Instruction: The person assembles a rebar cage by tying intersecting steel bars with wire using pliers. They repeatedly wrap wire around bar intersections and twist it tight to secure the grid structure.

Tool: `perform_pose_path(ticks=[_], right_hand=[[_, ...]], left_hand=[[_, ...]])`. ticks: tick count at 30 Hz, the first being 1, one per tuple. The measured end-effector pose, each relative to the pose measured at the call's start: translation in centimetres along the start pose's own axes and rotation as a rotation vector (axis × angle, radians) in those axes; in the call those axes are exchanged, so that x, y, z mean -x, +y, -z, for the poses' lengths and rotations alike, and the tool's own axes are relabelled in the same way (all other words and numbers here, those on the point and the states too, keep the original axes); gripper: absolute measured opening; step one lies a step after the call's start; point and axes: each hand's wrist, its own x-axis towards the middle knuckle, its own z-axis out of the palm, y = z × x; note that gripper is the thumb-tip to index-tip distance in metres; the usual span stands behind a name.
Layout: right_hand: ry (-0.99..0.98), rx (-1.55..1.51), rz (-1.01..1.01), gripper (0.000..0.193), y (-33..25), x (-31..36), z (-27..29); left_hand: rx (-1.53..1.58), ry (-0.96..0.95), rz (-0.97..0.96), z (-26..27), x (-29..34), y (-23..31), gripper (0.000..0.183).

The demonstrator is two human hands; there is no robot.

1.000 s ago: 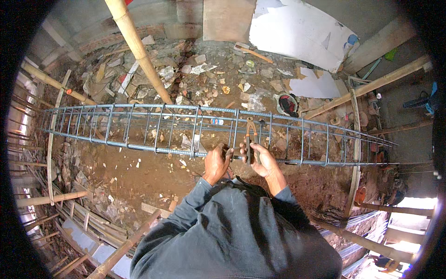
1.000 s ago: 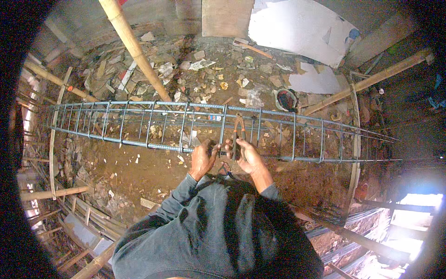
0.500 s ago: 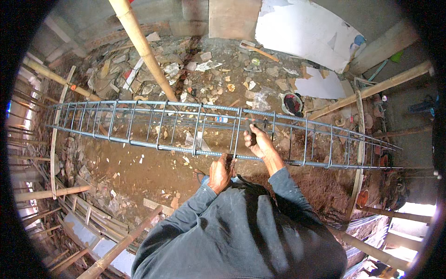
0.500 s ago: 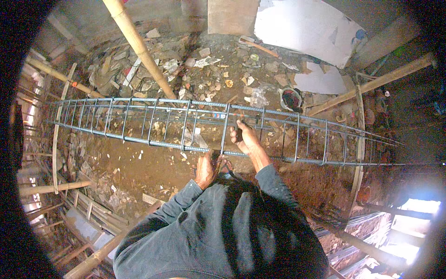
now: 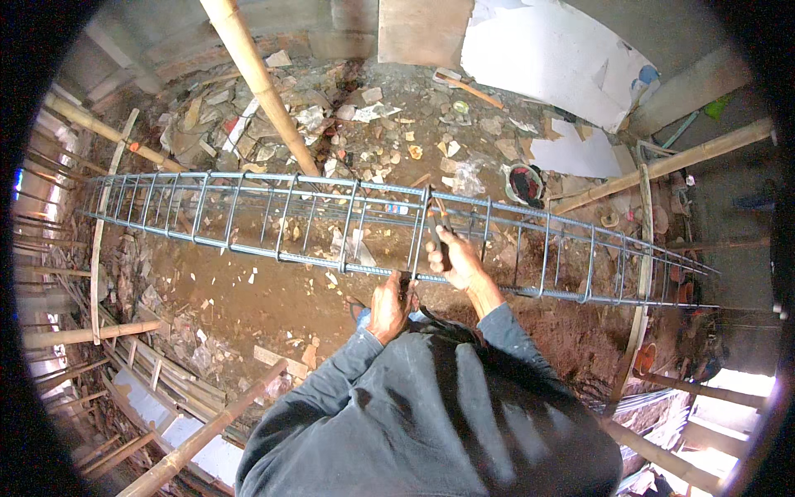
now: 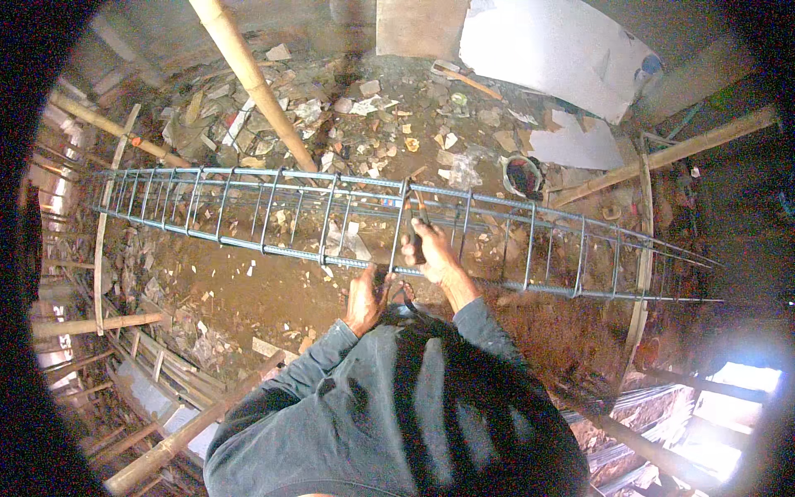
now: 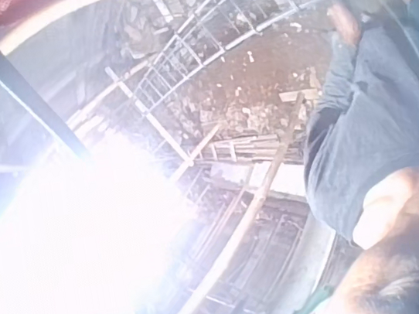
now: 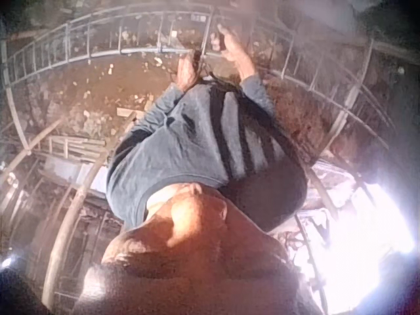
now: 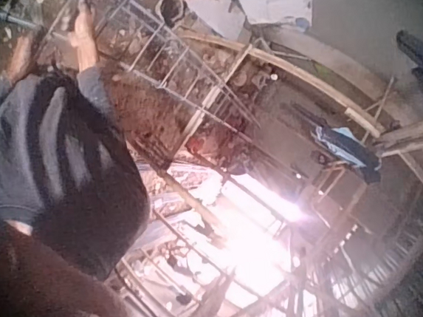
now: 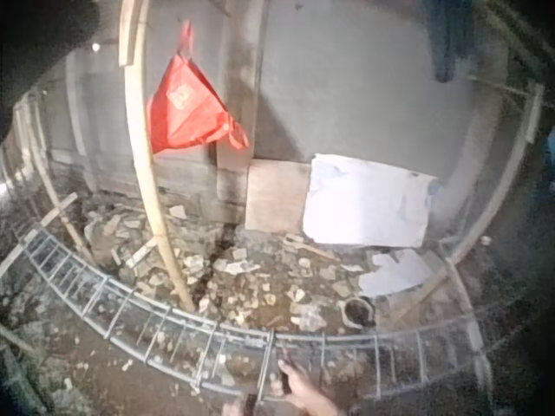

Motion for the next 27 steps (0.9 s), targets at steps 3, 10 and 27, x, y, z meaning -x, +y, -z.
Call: perform_pose_path(ticks=[3, 10, 27], right_hand=[[0.101, -0.198, 0.191, 0.022, 0.6, 0.4, -0.3], [-0.008, 0.032, 0.097, 0.021, 0.6, 1.1, -1.4], [0.005, 0.07, 0.096, 0.023, 0.7, 5.2, -0.3]], left_hand=[[0.024, -0.004, -0.016, -0.4, 0.0, -0.6, 0.015], [0.025, -0.018, 0.023, -0.6, 0.0, -1.5, 0.012], [0.13, -0.07, 0.13, -1.0, 0.1, -3.6, 0.023]])
